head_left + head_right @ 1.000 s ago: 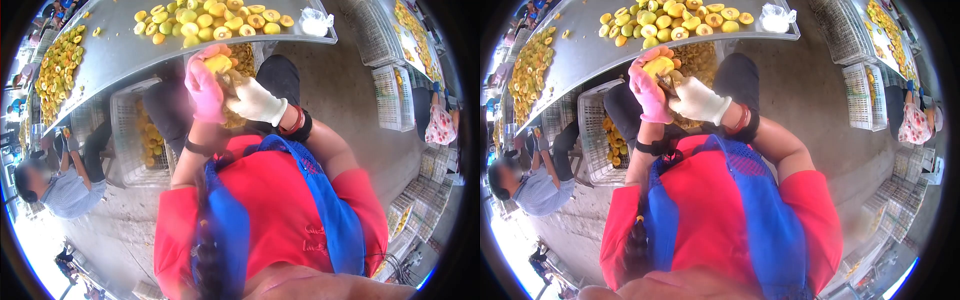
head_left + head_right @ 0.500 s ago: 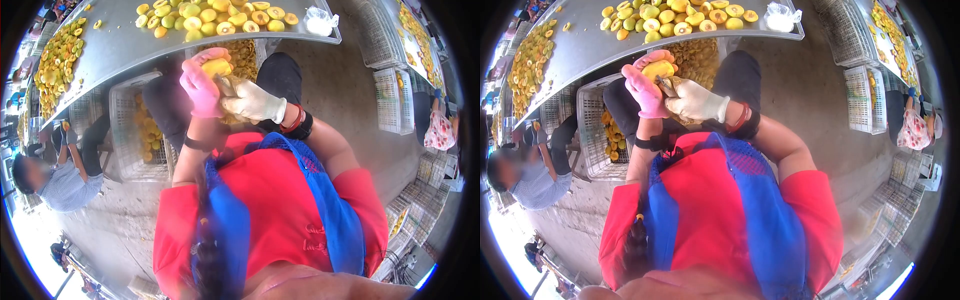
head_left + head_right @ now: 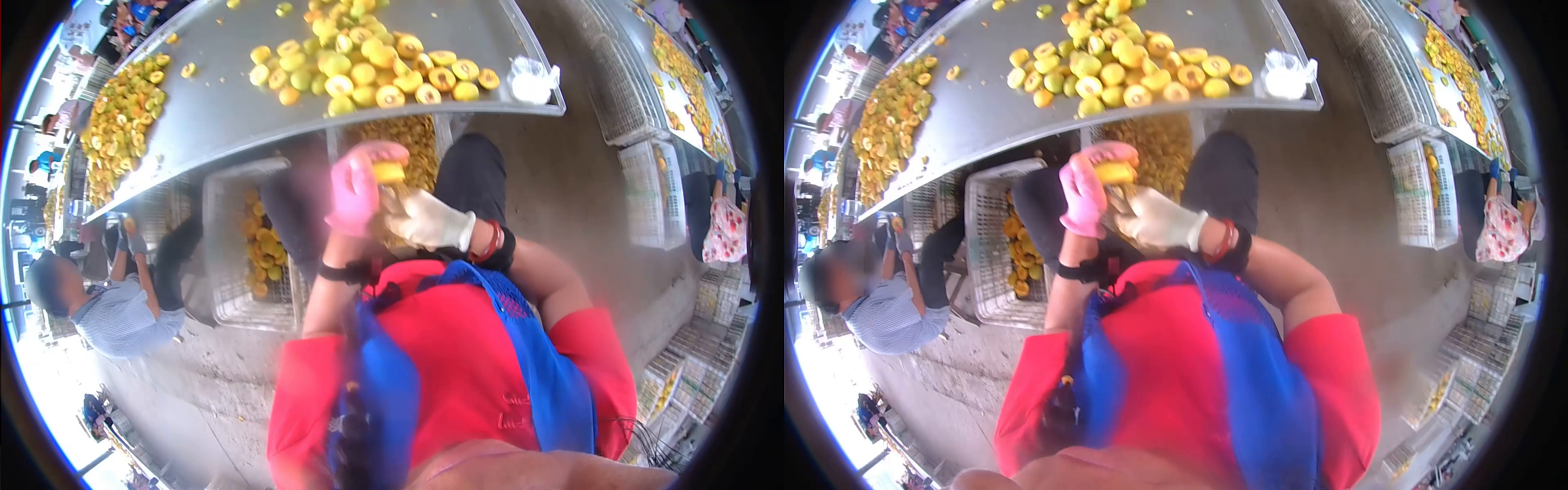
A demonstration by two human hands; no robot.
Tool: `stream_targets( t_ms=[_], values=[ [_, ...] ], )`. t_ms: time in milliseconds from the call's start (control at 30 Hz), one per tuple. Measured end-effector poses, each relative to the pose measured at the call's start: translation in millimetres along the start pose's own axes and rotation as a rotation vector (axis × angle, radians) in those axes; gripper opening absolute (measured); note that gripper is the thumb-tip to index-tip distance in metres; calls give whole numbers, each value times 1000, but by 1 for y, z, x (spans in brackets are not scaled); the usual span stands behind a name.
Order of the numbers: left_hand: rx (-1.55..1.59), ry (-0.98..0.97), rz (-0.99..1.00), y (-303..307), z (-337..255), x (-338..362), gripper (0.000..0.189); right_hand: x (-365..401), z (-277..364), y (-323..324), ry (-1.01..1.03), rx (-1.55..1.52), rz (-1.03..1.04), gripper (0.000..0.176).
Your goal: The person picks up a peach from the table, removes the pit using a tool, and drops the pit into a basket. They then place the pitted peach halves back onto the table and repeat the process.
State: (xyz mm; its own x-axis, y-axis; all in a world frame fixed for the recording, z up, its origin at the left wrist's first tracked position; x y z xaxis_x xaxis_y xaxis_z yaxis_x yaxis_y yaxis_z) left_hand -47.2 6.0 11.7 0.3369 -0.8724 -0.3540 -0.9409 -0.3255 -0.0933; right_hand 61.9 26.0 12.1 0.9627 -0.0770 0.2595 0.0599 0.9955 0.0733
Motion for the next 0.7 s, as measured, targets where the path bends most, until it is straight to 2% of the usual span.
stream_targets(
  t_ms=[100,133,200,233,300,333,367,500,600,700],
  values=[
    [19,35,58,3,8,2,65,-12,-17,-2,163,362,-15,36],
    [-12,-10,90,4,8,1,64,-9,-9,-3,187,348,-33,34],
    [-43,-13,151,5,11,3,63,-10,-13,-7,106,59,37,24],
    [-39,-1,185,4,9,3,62,-2,-19,-15,-157,-233,145,19],
    [-54,7,224,2,2,3,61,0,-23,-26,-180,-531,284,13],
    [-66,38,231,2,-2,3,60,-11,-35,-31,-104,-538,284,8],
    [23,112,158,4,1,5,54,-12,-51,-30,-107,-515,245,7],
    [238,306,-88,13,18,11,70,-21,-43,-24,-73,-387,127,8],
    [275,369,-235,21,13,13,69,-39,-51,-23,135,-315,52,19],
    [311,417,-324,24,1,12,73,-45,-44,-22,201,-158,-20,25]
  ],
)
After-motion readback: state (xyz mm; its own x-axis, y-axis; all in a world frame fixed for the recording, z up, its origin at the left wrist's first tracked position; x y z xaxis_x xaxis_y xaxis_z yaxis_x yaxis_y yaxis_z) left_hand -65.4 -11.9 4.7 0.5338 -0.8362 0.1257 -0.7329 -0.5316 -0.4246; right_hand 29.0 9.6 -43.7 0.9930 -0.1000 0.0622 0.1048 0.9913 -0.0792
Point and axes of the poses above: each hand's wrist, its own x-axis away from the middle knuckle, its own y-axis out of the back of the hand, z = x × y, the point moved 8 cm from there along -x, towards the middle knuckle, and after that the axes turned 10 degrees about z, right-handed, at the moved point
